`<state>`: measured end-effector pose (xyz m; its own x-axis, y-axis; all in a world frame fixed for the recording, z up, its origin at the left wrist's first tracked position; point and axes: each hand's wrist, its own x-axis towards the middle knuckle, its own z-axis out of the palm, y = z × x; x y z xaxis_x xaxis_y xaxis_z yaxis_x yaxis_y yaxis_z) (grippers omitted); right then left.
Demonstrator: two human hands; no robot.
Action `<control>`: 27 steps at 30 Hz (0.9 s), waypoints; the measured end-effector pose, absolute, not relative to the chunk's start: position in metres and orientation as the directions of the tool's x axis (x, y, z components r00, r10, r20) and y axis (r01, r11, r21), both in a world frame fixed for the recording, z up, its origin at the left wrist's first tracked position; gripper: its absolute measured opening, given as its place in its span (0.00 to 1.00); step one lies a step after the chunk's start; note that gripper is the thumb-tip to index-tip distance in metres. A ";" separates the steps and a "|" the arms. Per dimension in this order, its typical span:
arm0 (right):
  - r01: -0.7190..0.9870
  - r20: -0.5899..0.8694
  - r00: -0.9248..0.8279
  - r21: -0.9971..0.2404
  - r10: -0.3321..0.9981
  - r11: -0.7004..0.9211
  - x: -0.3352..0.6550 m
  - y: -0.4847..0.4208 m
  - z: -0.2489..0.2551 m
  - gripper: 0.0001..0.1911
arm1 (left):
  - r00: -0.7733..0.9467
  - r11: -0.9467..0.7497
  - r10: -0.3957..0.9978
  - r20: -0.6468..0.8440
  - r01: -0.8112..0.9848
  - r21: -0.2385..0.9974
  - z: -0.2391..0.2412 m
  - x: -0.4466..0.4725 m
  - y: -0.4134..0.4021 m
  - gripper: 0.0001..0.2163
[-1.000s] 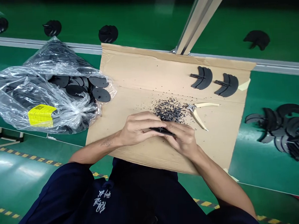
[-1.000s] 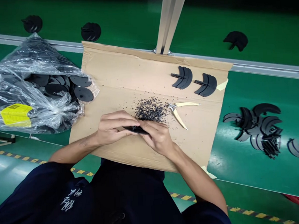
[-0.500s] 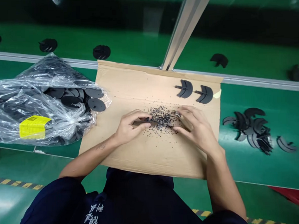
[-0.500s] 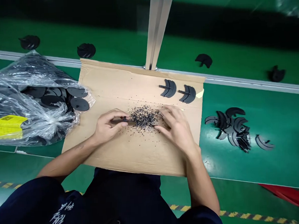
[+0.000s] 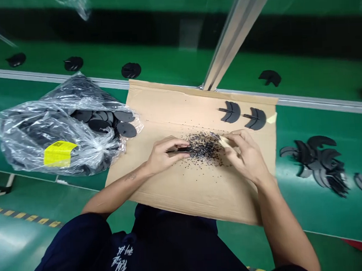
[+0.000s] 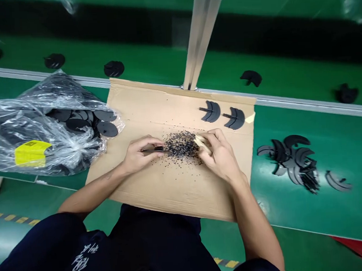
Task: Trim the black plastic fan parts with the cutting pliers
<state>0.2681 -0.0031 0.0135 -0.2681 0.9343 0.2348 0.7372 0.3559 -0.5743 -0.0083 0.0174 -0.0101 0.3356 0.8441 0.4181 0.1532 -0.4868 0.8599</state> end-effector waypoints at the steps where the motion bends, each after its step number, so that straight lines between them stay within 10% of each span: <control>1: 0.683 0.238 -0.264 -0.637 0.935 0.356 0.262 -0.003 0.014 0.13 | 0.339 -0.498 0.837 0.429 0.148 0.855 -0.010 -0.009 0.019 0.10; 7: 0.489 0.151 -0.339 -0.815 0.929 0.311 0.236 -0.012 0.011 0.12 | 0.369 -0.532 0.806 0.463 0.106 0.840 -0.010 -0.011 0.023 0.10; 27: 0.645 0.375 -0.419 -0.519 0.827 0.562 0.234 -0.022 0.007 0.17 | 0.375 -0.505 0.808 0.454 0.044 0.862 -0.014 -0.009 0.017 0.10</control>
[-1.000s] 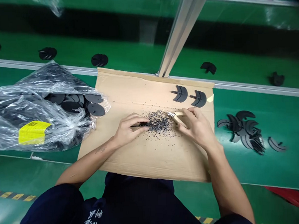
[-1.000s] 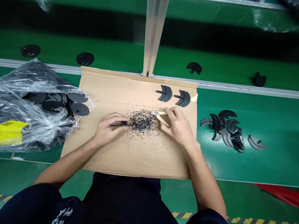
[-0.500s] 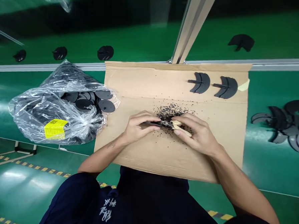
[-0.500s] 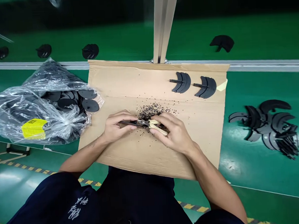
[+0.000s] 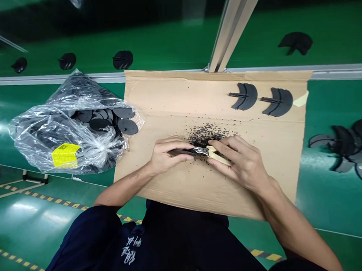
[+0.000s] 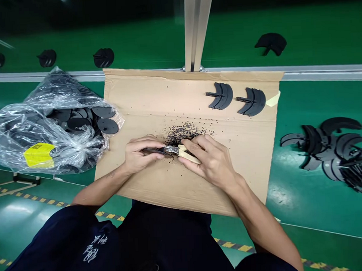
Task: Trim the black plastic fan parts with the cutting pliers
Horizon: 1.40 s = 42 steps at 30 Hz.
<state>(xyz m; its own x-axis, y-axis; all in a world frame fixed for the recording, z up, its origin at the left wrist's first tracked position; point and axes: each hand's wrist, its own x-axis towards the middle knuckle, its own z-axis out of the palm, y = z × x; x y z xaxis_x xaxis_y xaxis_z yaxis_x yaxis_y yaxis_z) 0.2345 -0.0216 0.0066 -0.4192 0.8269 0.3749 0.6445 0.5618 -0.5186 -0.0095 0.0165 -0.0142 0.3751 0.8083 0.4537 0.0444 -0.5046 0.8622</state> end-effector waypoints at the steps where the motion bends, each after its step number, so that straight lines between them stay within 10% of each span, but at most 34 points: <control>1: 0.660 0.375 -0.426 -0.495 0.824 0.566 0.234 -0.023 0.007 0.17 | 0.373 -0.512 0.805 0.461 0.047 0.857 -0.015 -0.009 0.016 0.10; 9: 0.597 0.358 -0.290 -0.656 0.887 0.461 0.228 -0.023 -0.002 0.13 | 0.372 -0.619 0.757 0.538 0.143 0.772 -0.004 -0.009 0.017 0.10; 17: 0.829 0.412 -0.354 -0.277 0.840 0.486 0.229 -0.019 -0.002 0.18 | 0.488 -0.703 0.700 0.521 0.344 0.623 -0.006 -0.007 0.017 0.11; 22: 0.763 0.388 -0.225 -0.500 0.894 0.410 0.232 -0.020 0.000 0.16 | 0.428 -0.681 0.732 0.530 0.458 0.571 -0.006 -0.009 0.020 0.10; 28: 0.408 0.141 -0.089 -0.898 0.986 0.165 0.220 -0.028 0.003 0.17 | 0.320 -0.445 0.867 0.382 0.153 0.882 -0.003 -0.004 0.012 0.11; 36: 0.384 0.535 -0.263 -0.705 0.803 0.595 0.215 -0.032 0.009 0.09 | 0.515 -0.702 0.673 0.531 0.218 0.678 -0.012 -0.002 0.009 0.08; 42: 0.387 0.414 -0.280 -0.777 0.866 0.497 0.231 -0.025 0.013 0.13 | 0.541 -0.674 0.683 0.491 0.208 0.709 -0.013 -0.006 0.010 0.08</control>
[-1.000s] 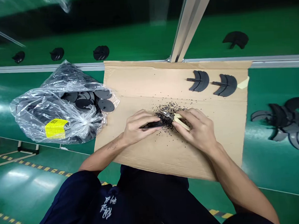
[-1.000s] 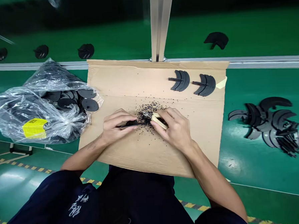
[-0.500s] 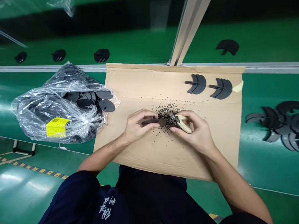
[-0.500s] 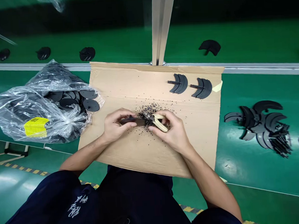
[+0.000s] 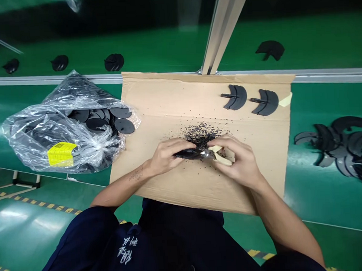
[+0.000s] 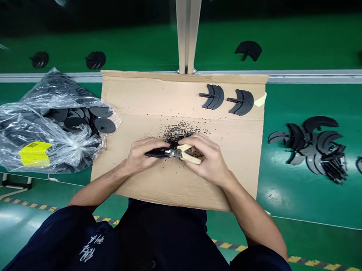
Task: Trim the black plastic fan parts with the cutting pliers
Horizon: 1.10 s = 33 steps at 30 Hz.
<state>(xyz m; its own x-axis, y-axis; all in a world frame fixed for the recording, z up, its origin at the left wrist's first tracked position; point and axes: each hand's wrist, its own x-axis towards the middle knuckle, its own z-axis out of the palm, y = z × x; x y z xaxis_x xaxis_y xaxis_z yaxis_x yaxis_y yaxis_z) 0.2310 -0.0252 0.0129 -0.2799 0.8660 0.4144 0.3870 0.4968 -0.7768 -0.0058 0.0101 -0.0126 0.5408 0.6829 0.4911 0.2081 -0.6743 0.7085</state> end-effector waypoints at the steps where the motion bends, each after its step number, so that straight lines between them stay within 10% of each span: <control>1: 0.425 0.398 -0.265 -0.770 0.879 0.476 0.234 -0.024 0.012 0.12 | 0.532 -0.654 0.698 0.479 0.200 0.730 -0.012 -0.006 0.010 0.07; 25: 0.610 0.398 -0.361 -0.583 0.844 0.536 0.232 -0.024 -0.003 0.10 | 0.520 -0.662 0.669 0.532 0.089 0.745 -0.010 -0.010 0.011 0.09; 33: 0.742 0.483 -0.391 -0.339 0.784 0.579 0.229 -0.029 0.002 0.09 | 0.487 -0.683 0.656 0.576 0.060 0.728 -0.015 -0.009 0.008 0.10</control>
<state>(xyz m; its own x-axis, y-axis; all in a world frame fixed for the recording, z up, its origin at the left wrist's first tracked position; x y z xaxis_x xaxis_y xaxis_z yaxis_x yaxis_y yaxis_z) 0.2293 -0.0288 0.0022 -0.3914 0.7836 0.4825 0.7416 0.5790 -0.3388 -0.0094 0.0082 -0.0154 0.4871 0.6564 0.5762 0.0598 -0.6832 0.7278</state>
